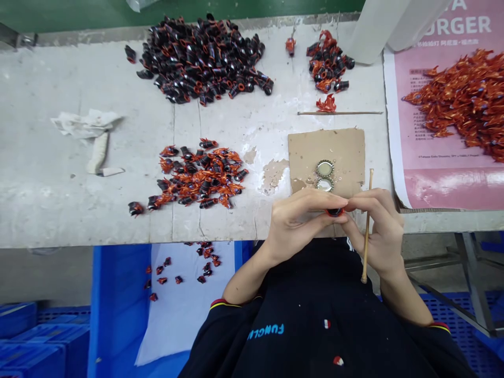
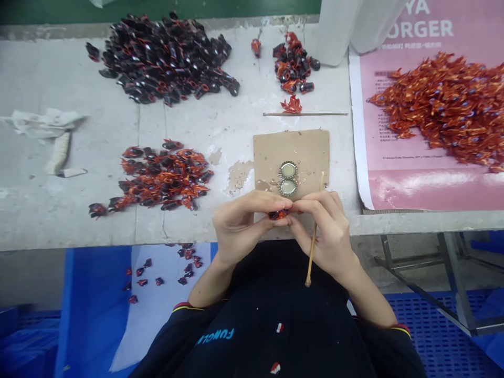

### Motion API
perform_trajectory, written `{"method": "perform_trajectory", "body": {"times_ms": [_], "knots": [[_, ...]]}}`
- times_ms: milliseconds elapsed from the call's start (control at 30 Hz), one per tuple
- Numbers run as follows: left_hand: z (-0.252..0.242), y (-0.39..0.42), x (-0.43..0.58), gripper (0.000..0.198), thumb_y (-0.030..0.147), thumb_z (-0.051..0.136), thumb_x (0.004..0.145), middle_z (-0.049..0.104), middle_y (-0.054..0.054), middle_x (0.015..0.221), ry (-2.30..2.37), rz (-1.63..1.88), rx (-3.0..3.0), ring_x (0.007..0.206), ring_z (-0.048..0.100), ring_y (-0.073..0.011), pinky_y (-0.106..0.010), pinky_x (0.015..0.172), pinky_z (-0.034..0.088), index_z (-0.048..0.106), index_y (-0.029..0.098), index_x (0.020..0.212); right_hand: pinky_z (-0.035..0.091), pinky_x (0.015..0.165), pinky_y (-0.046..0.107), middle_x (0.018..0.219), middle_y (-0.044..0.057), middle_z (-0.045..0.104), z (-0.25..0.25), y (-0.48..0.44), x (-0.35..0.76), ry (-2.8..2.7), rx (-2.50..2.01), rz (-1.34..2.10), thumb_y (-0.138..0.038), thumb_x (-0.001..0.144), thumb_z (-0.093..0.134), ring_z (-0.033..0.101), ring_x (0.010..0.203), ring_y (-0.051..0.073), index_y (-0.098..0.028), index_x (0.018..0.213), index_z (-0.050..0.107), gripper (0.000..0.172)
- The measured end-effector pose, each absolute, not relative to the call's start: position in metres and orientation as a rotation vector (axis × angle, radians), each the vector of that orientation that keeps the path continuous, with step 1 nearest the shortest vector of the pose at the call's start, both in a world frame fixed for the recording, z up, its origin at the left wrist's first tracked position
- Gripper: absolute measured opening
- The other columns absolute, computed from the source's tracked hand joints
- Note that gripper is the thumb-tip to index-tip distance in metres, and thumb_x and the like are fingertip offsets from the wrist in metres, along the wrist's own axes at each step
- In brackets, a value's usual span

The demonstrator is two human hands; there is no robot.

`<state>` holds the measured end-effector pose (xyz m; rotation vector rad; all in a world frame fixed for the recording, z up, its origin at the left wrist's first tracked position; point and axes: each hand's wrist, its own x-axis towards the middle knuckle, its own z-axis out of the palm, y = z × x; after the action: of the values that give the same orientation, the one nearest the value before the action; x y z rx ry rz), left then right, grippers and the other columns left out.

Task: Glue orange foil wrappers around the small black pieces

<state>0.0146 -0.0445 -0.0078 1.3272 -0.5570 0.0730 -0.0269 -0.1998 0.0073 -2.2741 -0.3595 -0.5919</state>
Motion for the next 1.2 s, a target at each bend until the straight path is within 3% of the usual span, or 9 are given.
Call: {"method": "perform_trajectory", "body": {"times_ms": [267, 500, 667, 833, 1000, 1200], "knots": [[-0.013, -0.036, 0.024, 0.023, 0.024, 0.086, 0.074, 0.074, -0.001, 0.095, -0.499, -0.1, 1.194, 0.095, 0.074, -0.0157, -0.026, 0.081, 0.065, 0.078, 0.029, 0.095, 0.05, 0.074, 0.033, 0.093, 0.004, 0.068, 0.012, -0.196, -0.021, -0.468, -2.278, -0.536, -0.018, 0.096, 0.059, 0.063, 0.086, 0.018, -0.022, 0.108, 0.057, 0.013], [-0.017, -0.033, 0.023, 0.023, 0.027, 0.085, 0.076, 0.071, -0.001, 0.099, -0.488, -0.156, 1.143, 0.116, 0.067, -0.0171, -0.033, 0.104, 0.057, 0.078, 0.033, 0.097, 0.05, 0.068, 0.03, 0.084, 0.002, 0.068, 0.014, -0.193, -0.014, -0.607, -2.209, -0.566, -0.013, 0.099, 0.05, 0.063, 0.076, 0.015, -0.023, 0.104, 0.057, 0.013], [-0.023, -0.039, 0.022, 0.023, 0.026, 0.084, 0.078, 0.073, -0.001, 0.096, -0.469, -0.074, 1.124, 0.117, 0.067, -0.0203, -0.035, 0.099, 0.059, 0.077, 0.031, 0.099, 0.052, 0.068, 0.028, 0.079, 0.002, 0.066, 0.01, -0.189, -0.012, -0.558, -2.215, -0.616, -0.015, 0.1, 0.051, 0.061, 0.073, 0.014, -0.021, 0.101, 0.06, 0.011], [-0.022, -0.04, 0.023, 0.023, 0.023, 0.082, 0.08, 0.073, 0.0, 0.097, -0.485, -0.067, 1.155, 0.121, 0.065, -0.0179, -0.03, 0.1, 0.057, 0.076, 0.031, 0.101, 0.054, 0.07, 0.028, 0.085, 0.002, 0.069, 0.0, -0.192, -0.014, -0.492, -2.155, -0.555, -0.017, 0.099, 0.053, 0.064, 0.078, 0.014, -0.023, 0.103, 0.065, 0.013], [-0.009, -0.04, 0.019, 0.029, 0.03, 0.085, 0.076, 0.073, -0.003, 0.108, -0.542, -0.008, 1.268, 0.118, 0.067, -0.0232, -0.038, 0.101, 0.059, 0.076, 0.028, 0.104, 0.055, 0.068, 0.027, 0.086, 0.002, 0.069, -0.007, -0.195, -0.013, -0.5, -1.976, -0.488, -0.032, 0.1, 0.051, 0.066, 0.078, 0.015, -0.024, 0.104, 0.066, 0.017], [0.004, -0.037, 0.016, 0.028, 0.033, 0.086, 0.073, 0.073, -0.004, 0.103, -0.545, 0.136, 1.398, 0.112, 0.069, -0.0228, -0.041, 0.101, 0.06, 0.075, 0.028, 0.098, 0.055, 0.067, 0.028, 0.09, 0.002, 0.069, -0.007, -0.198, -0.011, -0.586, -1.941, -0.436, -0.027, 0.099, 0.053, 0.066, 0.08, 0.015, -0.024, 0.112, 0.065, 0.018]]}}
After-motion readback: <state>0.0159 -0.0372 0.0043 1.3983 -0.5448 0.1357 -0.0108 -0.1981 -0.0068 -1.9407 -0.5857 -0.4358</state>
